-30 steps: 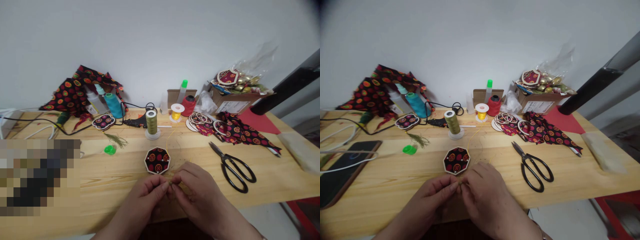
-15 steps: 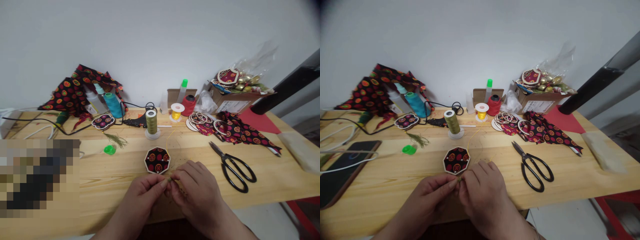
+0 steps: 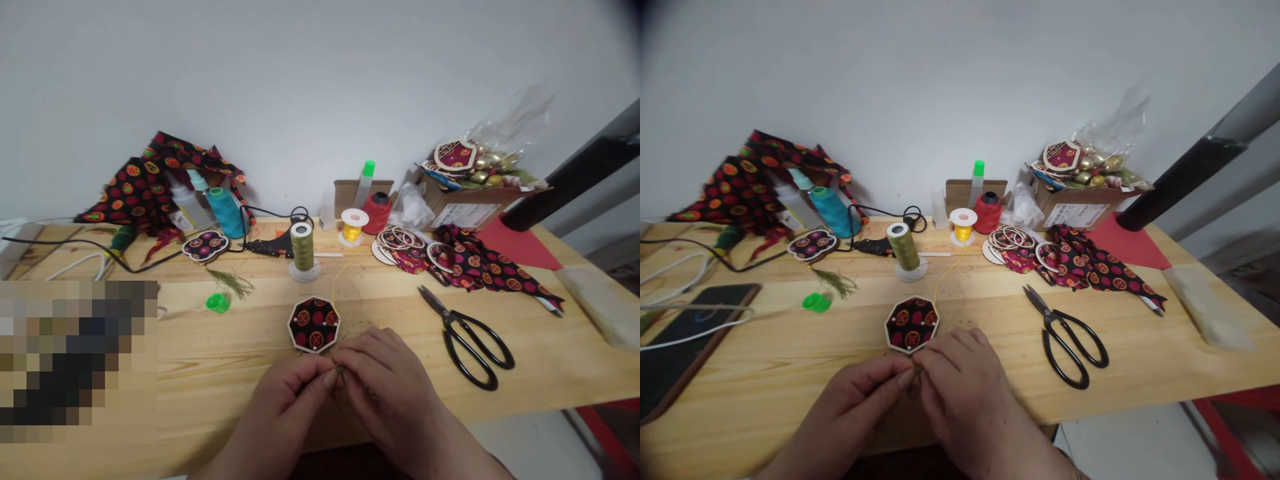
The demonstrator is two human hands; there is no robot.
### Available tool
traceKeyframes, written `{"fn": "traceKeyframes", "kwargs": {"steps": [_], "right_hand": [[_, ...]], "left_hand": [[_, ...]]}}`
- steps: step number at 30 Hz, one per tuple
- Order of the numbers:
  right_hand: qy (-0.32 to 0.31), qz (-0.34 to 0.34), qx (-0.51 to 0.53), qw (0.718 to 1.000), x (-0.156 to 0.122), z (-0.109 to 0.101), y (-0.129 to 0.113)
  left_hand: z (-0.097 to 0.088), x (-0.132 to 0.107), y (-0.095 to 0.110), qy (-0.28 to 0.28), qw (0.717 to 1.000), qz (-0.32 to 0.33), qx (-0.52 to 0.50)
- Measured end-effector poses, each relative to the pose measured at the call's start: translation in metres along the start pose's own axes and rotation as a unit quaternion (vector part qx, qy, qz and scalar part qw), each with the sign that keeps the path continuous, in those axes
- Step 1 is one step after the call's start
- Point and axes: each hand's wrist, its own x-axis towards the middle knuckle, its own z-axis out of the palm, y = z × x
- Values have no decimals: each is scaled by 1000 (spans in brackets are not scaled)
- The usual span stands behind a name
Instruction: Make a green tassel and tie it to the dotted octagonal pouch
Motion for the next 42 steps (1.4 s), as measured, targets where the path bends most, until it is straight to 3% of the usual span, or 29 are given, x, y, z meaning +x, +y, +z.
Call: {"fn": "traceKeyframes", "kwargs": {"steps": [4,8,12,16,18,20,26,32,37,40,42], "right_hand": [[6,30,66,997,-2,-1,-1],[-28,138,200,970,0,-4,-1],[-64,255,390,883,5,-5,2],[-45,334,513,790,5,1,8],[-29,349,540,766,2,3,11],[-26,345,550,760,1,5,12],[-42,350,515,781,5,5,9],[-20,316,389,865,3,8,3],[-33,267,308,913,1,2,11],[23,214,142,966,-2,-12,34],[79,174,-3,982,-5,-23,53]], "left_hand": [[-1,-1,-1,7,1000,-5,-1],[0,-1,-6,-19,996,-42,-82],[2,1,-10,-59,952,-134,-270],[1,4,-12,-66,917,-162,-359],[0,4,-13,-65,910,-161,-378],[-1,4,-15,-65,906,-160,-387],[1,3,-18,-61,912,-162,-372],[3,3,-14,-59,928,-159,-333],[2,3,-13,-31,945,-135,-298],[-2,4,-14,-13,936,-149,-318],[-4,5,-15,-4,929,-153,-338]]}}
